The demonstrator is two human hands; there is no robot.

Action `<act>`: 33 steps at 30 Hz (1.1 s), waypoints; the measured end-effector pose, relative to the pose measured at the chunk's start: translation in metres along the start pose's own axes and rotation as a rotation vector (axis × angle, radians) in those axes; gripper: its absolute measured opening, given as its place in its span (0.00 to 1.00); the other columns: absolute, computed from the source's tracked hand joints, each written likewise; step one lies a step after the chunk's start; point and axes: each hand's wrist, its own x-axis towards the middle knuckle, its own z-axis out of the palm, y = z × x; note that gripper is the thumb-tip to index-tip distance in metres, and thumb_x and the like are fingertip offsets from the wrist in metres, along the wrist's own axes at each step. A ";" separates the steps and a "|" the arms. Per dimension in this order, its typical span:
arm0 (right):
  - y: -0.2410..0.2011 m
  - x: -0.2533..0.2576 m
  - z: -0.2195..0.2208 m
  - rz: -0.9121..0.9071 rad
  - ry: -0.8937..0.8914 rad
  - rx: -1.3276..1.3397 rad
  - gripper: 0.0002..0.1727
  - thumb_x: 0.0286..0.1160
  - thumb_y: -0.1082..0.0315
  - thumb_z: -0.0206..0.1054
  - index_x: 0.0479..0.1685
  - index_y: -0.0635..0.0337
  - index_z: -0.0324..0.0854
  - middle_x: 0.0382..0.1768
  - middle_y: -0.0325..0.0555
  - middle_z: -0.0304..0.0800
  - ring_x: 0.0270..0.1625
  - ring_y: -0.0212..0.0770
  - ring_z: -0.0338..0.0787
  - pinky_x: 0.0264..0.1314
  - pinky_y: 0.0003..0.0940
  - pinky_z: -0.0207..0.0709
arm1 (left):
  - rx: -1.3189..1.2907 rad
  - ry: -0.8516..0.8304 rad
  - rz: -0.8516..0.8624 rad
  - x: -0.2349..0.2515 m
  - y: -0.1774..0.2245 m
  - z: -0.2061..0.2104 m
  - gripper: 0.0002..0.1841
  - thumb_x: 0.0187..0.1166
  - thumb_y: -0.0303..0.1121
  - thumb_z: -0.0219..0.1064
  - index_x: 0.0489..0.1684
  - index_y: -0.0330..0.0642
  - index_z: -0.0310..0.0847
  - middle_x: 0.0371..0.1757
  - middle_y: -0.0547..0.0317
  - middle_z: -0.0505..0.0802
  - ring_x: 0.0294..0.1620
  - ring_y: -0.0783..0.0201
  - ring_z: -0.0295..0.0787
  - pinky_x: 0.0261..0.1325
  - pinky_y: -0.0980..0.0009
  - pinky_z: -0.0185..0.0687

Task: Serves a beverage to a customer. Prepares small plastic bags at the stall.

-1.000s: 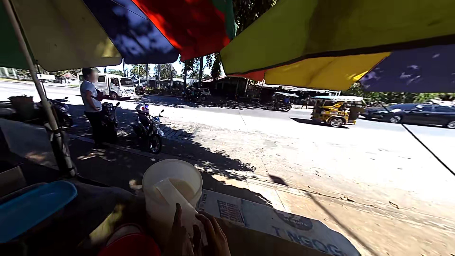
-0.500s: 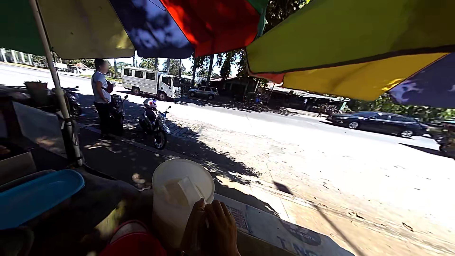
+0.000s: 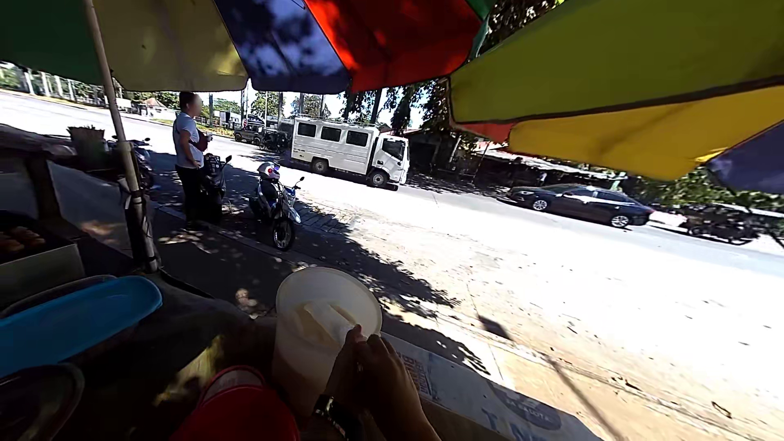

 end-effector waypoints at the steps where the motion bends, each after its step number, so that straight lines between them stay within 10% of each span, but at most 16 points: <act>1: -0.002 0.002 0.000 0.018 -0.039 -0.011 0.11 0.64 0.82 0.72 0.44 0.66 0.93 0.41 0.58 0.92 0.48 0.54 0.95 0.44 0.43 0.90 | 0.045 -0.006 -0.003 0.003 0.000 -0.003 0.19 0.95 0.45 0.46 0.49 0.41 0.78 0.37 0.57 0.86 0.37 0.69 0.85 0.42 0.72 0.80; 4: -0.005 0.007 0.002 0.093 -0.094 -0.042 0.11 0.68 0.82 0.69 0.48 0.69 0.90 0.43 0.60 0.91 0.49 0.56 0.95 0.45 0.45 0.90 | 0.322 -0.031 0.064 0.002 0.000 -0.011 0.19 0.96 0.39 0.45 0.59 0.38 0.81 0.44 0.56 0.89 0.44 0.68 0.85 0.51 0.71 0.81; 7: 0.001 0.012 0.011 0.103 0.043 -0.137 0.06 0.64 0.80 0.72 0.38 0.66 0.89 0.32 0.56 0.91 0.37 0.54 0.96 0.34 0.45 0.89 | 0.372 0.104 0.050 0.000 0.003 -0.001 0.18 0.94 0.37 0.51 0.36 0.38 0.83 0.29 0.56 0.87 0.32 0.63 0.84 0.39 0.65 0.80; 10: 0.003 0.018 0.010 0.141 0.020 0.034 0.04 0.62 0.77 0.74 0.35 0.65 0.88 0.30 0.55 0.91 0.36 0.54 0.95 0.37 0.49 0.88 | 0.688 0.128 0.031 0.000 0.024 -0.001 0.15 0.93 0.36 0.53 0.39 0.35 0.79 0.30 0.55 0.84 0.31 0.63 0.82 0.36 0.66 0.78; 14: 0.031 0.012 0.013 0.198 -0.197 0.758 0.27 0.59 0.65 0.76 0.60 0.67 0.78 0.59 0.58 0.81 0.56 0.46 0.86 0.52 0.37 0.83 | 1.636 0.190 0.133 -0.009 0.072 0.000 0.22 0.90 0.46 0.55 0.59 0.34 0.84 0.54 0.41 0.92 0.60 0.46 0.89 0.63 0.47 0.80; 17: 0.037 0.017 0.028 0.144 -0.082 0.733 0.50 0.57 0.54 0.82 0.86 0.60 0.66 0.83 0.60 0.68 0.78 0.53 0.76 0.72 0.47 0.78 | 1.844 0.203 0.301 -0.011 0.101 0.008 0.25 0.89 0.52 0.57 0.58 0.36 0.85 0.51 0.42 0.93 0.59 0.45 0.90 0.63 0.46 0.80; 19: 0.032 0.031 0.040 0.100 -0.010 0.641 0.47 0.64 0.62 0.79 0.87 0.65 0.64 0.87 0.63 0.64 0.85 0.62 0.70 0.82 0.61 0.68 | 1.845 0.116 0.365 -0.010 0.108 0.023 0.22 0.90 0.49 0.56 0.51 0.38 0.86 0.44 0.46 0.92 0.52 0.48 0.90 0.58 0.48 0.81; 21: 0.022 0.049 0.048 0.174 0.084 0.678 0.29 0.67 0.76 0.72 0.73 0.70 0.78 0.77 0.59 0.79 0.78 0.56 0.80 0.81 0.54 0.71 | 1.812 0.025 0.400 -0.010 0.109 0.040 0.19 0.90 0.46 0.57 0.47 0.39 0.87 0.40 0.47 0.91 0.48 0.49 0.89 0.55 0.49 0.80; 23: 0.015 0.069 0.055 0.295 0.262 0.747 0.10 0.73 0.79 0.67 0.50 0.74 0.87 0.46 0.59 0.92 0.52 0.51 0.92 0.60 0.49 0.83 | 1.714 -0.016 0.466 -0.009 0.112 0.047 0.18 0.90 0.44 0.59 0.44 0.37 0.86 0.36 0.48 0.90 0.43 0.51 0.88 0.51 0.50 0.80; 27: 0.017 0.104 0.040 0.418 0.360 0.836 0.17 0.75 0.76 0.67 0.60 0.76 0.81 0.45 0.63 0.92 0.50 0.52 0.92 0.61 0.51 0.82 | 1.289 -0.043 0.648 0.001 0.120 0.030 0.14 0.90 0.36 0.58 0.60 0.36 0.81 0.46 0.49 0.89 0.43 0.58 0.87 0.51 0.59 0.83; 30: 0.021 0.134 0.033 0.748 0.441 1.150 0.10 0.87 0.76 0.53 0.52 0.72 0.79 0.29 0.54 0.82 0.26 0.43 0.80 0.33 0.40 0.79 | 1.278 -0.026 0.620 0.017 0.112 0.003 0.22 0.81 0.25 0.58 0.75 0.34 0.72 0.68 0.44 0.85 0.69 0.53 0.84 0.69 0.59 0.81; 33: 0.021 0.152 0.029 1.141 0.330 1.563 0.26 0.97 0.48 0.37 0.27 0.52 0.59 0.11 0.35 0.53 0.09 0.33 0.55 0.13 0.29 0.58 | 1.440 -0.111 0.412 0.036 0.093 -0.021 0.39 0.75 0.33 0.70 0.89 0.34 0.58 0.86 0.39 0.71 0.87 0.49 0.66 0.88 0.57 0.61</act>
